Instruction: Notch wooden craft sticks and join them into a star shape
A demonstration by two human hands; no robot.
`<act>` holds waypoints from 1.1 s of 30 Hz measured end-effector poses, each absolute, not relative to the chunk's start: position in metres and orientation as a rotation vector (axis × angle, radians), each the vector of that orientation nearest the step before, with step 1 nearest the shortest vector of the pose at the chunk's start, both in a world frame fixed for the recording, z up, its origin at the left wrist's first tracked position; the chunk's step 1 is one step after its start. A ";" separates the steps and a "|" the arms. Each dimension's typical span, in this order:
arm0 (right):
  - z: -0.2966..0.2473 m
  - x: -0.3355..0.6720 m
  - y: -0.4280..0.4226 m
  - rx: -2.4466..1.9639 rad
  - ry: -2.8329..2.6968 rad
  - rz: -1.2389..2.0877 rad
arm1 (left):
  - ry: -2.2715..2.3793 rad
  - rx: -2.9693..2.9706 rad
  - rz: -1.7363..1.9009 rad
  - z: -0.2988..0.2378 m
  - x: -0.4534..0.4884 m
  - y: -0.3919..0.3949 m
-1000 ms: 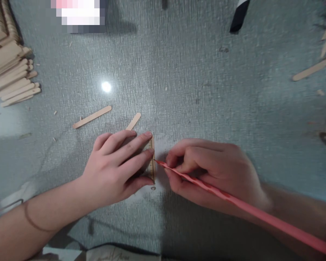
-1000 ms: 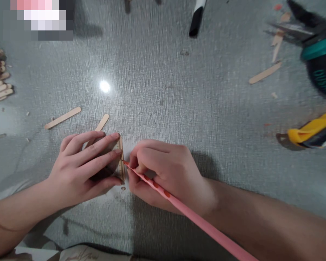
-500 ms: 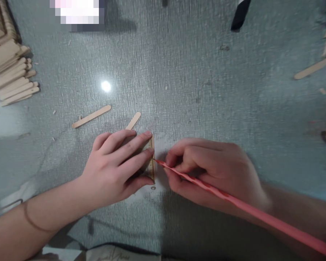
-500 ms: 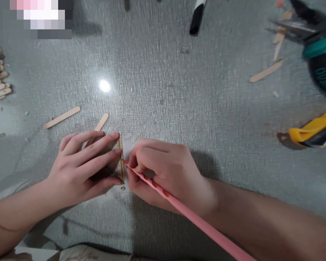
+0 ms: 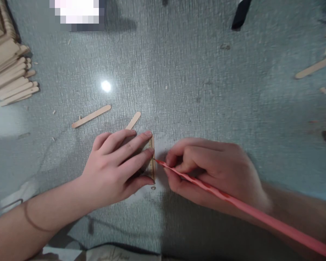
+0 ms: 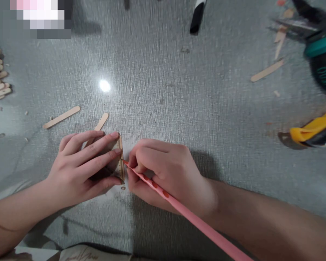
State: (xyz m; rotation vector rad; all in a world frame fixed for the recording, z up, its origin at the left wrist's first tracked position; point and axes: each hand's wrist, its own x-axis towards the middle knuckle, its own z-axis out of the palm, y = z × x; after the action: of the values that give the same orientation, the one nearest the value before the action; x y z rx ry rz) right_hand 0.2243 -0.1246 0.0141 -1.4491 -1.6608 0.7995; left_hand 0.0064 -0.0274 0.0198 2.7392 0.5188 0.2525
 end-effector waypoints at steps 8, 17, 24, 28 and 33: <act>0.018 0.226 -0.123 -1.444 -1.663 0.820 | 0.504 2.742 0.279 0.020 0.007 -0.027; 0.018 0.226 -0.122 -1.452 -1.617 0.810 | 0.519 2.741 0.285 0.019 0.007 -0.028; 0.018 0.225 -0.123 -1.494 -1.633 0.745 | 0.518 2.747 0.296 0.020 0.008 -0.027; 0.016 0.225 -0.124 -1.453 -1.718 0.725 | 0.515 2.758 0.289 0.020 0.008 -0.027; 0.015 0.225 -0.124 -1.464 -1.763 0.722 | 0.516 2.768 0.286 0.021 0.009 -0.028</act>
State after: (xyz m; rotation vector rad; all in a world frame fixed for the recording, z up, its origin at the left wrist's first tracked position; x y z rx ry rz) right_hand 0.2254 -0.1242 0.0146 -1.4643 -1.7630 0.7216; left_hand 0.0088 -0.0278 0.0205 2.7676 0.5163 0.2860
